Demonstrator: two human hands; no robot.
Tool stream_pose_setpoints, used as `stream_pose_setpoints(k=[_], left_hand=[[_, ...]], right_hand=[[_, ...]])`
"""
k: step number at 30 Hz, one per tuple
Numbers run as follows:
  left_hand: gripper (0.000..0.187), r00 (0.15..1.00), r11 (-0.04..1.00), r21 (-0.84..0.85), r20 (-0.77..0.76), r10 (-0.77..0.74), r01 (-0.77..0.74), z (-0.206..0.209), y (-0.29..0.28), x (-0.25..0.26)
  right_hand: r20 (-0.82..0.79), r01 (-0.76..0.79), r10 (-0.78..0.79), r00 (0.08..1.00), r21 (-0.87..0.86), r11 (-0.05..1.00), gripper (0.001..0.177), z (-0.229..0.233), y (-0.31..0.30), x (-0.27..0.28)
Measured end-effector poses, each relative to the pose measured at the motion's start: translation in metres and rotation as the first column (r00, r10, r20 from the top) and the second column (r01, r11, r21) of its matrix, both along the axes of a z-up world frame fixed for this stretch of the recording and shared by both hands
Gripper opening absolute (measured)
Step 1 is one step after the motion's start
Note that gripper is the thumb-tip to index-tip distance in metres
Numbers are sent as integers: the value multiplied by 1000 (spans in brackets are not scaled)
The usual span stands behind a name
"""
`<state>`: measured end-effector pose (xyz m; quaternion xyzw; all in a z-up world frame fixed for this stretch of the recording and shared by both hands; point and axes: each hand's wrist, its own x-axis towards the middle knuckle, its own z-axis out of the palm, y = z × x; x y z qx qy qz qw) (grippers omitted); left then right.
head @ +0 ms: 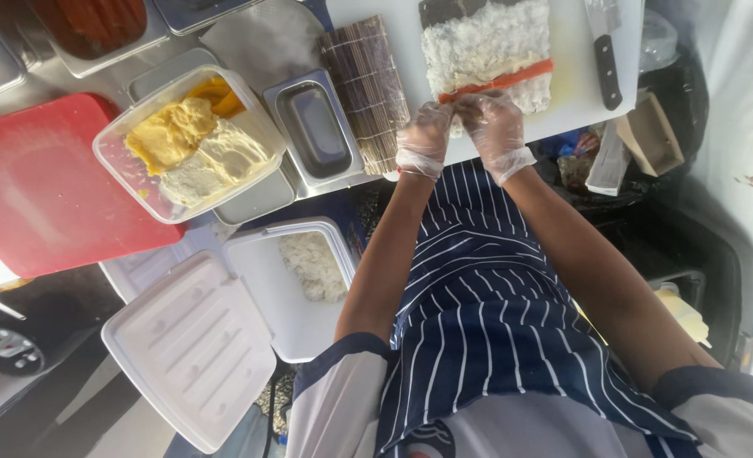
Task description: The person prepares a sushi roll by cutting a block of tofu, spreading rice on seaweed, adding ingredients, and then rolling it using a bamboo mat.
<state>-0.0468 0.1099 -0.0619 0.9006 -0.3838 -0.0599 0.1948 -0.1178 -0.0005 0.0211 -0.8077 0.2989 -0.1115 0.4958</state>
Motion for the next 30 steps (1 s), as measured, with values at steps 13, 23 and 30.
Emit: stream_pose_setpoints(k=[13, 23, 30], left_hand=[[18, 998, 993, 112, -69, -15, 22, 17, -26, -4], [10, 980, 980, 60, 36, -194, 192, -7, -43, -2], [17, 995, 980, -178, -31, -93, 86, -3, -26, -20]], right_hand=[[39, 8, -4, 999, -113, 994, 20, -29, -32, -31], [16, -45, 47, 999, -123, 991, 20, -28, -52, -32], [-9, 216, -530, 848, 919, 330, 6, -38, -67, -50]])
